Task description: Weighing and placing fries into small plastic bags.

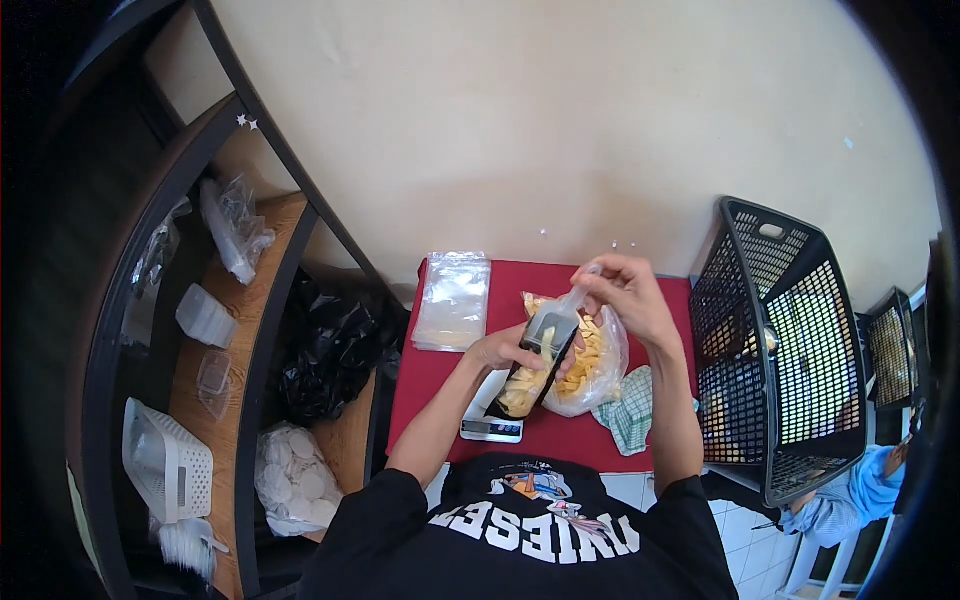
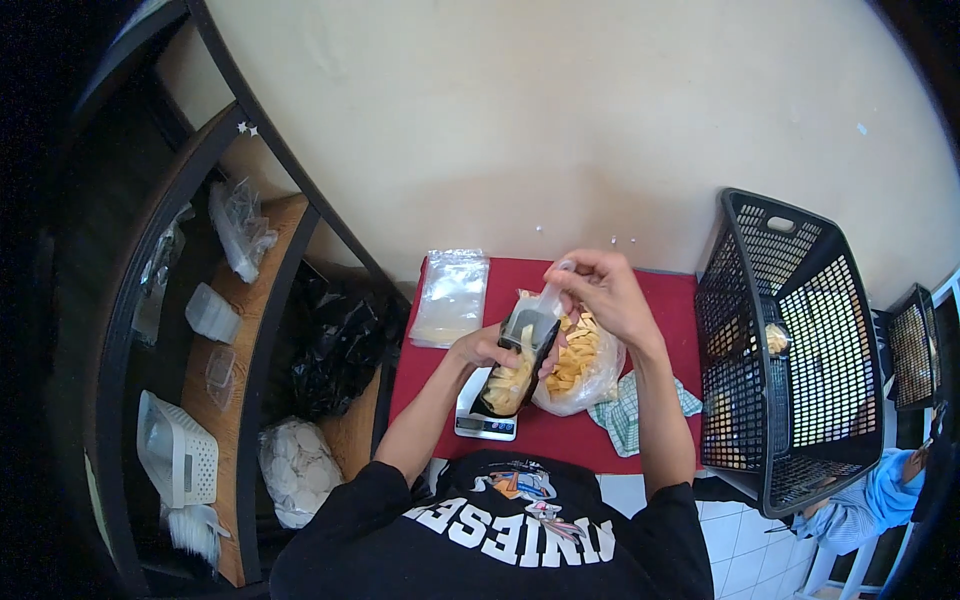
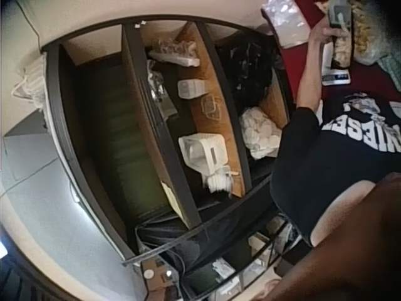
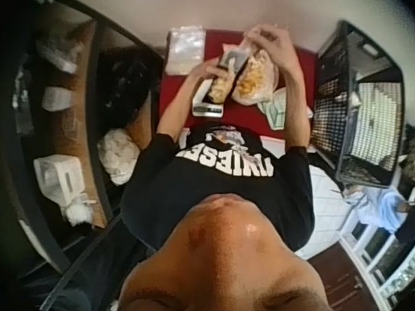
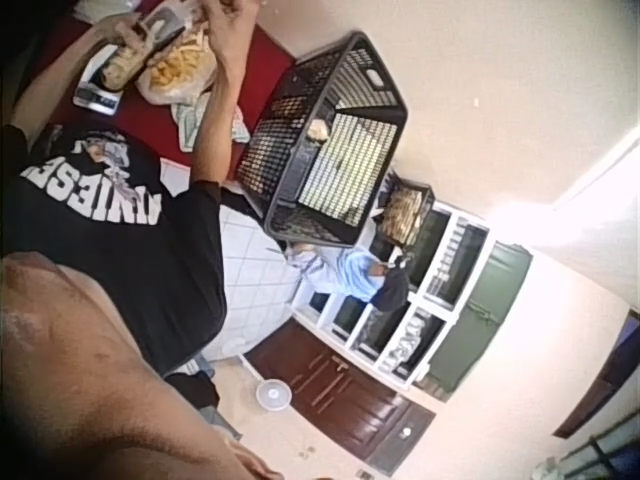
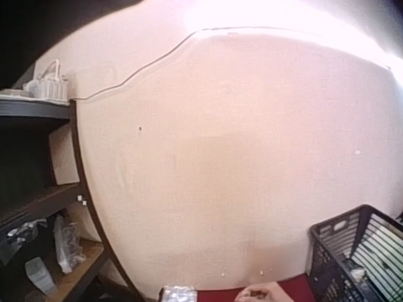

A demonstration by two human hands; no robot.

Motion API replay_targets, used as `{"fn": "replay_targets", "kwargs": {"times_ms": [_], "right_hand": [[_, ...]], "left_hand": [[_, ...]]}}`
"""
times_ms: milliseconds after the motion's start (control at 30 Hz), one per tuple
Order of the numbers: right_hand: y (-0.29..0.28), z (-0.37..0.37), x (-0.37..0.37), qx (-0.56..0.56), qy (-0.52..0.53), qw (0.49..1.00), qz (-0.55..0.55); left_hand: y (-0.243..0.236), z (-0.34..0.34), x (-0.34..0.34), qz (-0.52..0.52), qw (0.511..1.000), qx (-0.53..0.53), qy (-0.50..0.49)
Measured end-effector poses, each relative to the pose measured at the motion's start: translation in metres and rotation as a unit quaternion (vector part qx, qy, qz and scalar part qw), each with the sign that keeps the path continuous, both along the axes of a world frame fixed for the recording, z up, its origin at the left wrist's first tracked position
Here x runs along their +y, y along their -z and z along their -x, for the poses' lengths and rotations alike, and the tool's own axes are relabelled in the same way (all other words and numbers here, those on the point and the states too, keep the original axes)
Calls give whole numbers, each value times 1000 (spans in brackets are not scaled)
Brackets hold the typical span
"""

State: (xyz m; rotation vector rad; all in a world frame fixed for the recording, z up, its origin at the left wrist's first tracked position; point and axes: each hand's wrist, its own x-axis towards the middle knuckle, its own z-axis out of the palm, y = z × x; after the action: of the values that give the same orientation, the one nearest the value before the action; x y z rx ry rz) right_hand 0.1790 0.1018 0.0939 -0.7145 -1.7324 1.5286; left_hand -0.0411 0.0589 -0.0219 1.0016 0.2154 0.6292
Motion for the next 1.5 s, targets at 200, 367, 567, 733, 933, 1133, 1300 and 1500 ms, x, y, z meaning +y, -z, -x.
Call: {"fn": "replay_targets", "kwargs": {"times_ms": [200, 367, 567, 733, 933, 1133, 1300, 1500], "right_hand": [[0, -30, 4, 169, 230, 957, -45], [87, -59, -2, 113, 390, 914, -5], [154, -53, -50, -370, 442, 809, -119], [57, -6, -65, -30, 233, 960, -150], [49, 6, -71, -186, 77, 959, -200], [45, 6, -73, -229, 43, 950, -209], [49, 2, -67, -216, 67, 946, -233], [38, 4, -70, -155, 121, 947, -255]], "left_hand": [[22, 19, 2, 11, 999, -34, -8], [32, 32, -4, -13, 995, -53, -78], [29, 29, -9, -30, 998, -40, -43], [31, 16, -4, -101, 990, 89, 33], [42, 6, -8, -121, 969, 208, 51], [38, 6, -13, -102, 978, 167, 67], [41, 5, -11, -119, 984, 111, 76], [38, 6, -9, -133, 983, 116, 57]]}}
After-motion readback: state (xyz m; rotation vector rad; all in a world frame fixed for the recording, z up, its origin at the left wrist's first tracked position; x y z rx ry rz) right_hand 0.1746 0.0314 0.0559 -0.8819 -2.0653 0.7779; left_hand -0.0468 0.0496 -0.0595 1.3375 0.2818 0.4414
